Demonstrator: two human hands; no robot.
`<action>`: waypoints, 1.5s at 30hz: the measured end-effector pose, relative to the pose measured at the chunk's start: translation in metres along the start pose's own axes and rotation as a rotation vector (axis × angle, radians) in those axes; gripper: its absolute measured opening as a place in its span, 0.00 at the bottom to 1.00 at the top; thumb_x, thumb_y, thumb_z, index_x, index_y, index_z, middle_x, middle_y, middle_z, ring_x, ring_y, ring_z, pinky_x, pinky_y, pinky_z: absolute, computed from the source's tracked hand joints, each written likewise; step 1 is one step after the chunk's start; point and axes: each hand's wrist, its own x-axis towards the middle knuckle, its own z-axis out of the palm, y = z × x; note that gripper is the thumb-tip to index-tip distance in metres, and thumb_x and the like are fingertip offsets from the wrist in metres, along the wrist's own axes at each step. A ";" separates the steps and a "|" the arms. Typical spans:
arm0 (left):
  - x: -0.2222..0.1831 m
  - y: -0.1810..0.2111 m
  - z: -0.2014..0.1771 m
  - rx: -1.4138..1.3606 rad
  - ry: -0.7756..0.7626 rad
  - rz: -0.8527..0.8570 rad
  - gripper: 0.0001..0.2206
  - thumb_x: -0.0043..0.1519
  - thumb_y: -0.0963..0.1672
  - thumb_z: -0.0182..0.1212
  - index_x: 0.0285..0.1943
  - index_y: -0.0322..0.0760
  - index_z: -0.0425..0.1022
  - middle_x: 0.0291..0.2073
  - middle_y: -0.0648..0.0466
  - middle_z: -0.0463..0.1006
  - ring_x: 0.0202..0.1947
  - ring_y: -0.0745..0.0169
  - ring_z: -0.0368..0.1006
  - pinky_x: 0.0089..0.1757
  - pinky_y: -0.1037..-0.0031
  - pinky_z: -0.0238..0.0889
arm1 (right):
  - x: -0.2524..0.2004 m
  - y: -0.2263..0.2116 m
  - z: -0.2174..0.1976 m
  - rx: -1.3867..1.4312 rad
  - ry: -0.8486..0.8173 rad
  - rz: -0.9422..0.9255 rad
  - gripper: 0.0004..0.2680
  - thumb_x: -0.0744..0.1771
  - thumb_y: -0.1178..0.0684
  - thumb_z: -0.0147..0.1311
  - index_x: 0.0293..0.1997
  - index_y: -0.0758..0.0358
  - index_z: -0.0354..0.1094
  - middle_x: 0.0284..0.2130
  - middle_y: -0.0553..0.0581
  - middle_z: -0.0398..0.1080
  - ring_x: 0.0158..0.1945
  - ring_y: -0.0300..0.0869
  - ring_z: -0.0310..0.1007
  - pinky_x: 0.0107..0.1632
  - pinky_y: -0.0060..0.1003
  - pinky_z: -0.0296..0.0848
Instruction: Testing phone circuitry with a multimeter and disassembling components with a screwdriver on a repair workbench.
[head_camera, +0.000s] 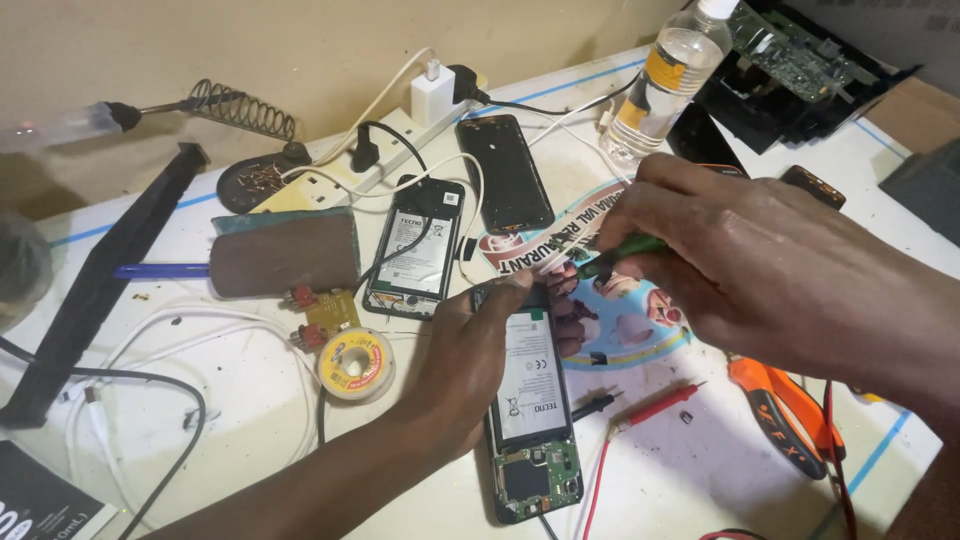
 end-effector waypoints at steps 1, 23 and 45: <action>-0.004 0.004 0.000 -0.001 0.003 0.001 0.20 0.58 0.50 0.58 0.50 0.30 0.81 0.33 0.43 0.84 0.32 0.49 0.80 0.34 0.61 0.71 | 0.001 -0.003 0.000 0.001 0.001 -0.003 0.07 0.68 0.49 0.51 0.50 0.41 0.69 0.40 0.43 0.69 0.33 0.46 0.76 0.29 0.51 0.70; 0.042 -0.030 -0.010 -0.451 -0.477 0.146 0.16 0.69 0.45 0.52 0.51 0.21 0.74 0.30 0.37 0.77 0.30 0.46 0.75 0.38 0.63 0.74 | 0.035 -0.006 0.081 0.994 0.514 0.466 0.08 0.68 0.56 0.56 0.50 0.66 0.74 0.35 0.60 0.79 0.25 0.45 0.80 0.23 0.35 0.77; 0.035 -0.023 -0.010 -0.363 -0.374 0.104 0.17 0.55 0.32 0.59 0.54 0.19 0.80 0.35 0.37 0.80 0.38 0.40 0.80 0.45 0.62 0.75 | 0.038 0.006 0.112 0.982 0.508 0.395 0.08 0.68 0.54 0.55 0.51 0.61 0.75 0.43 0.50 0.75 0.34 0.36 0.74 0.27 0.31 0.76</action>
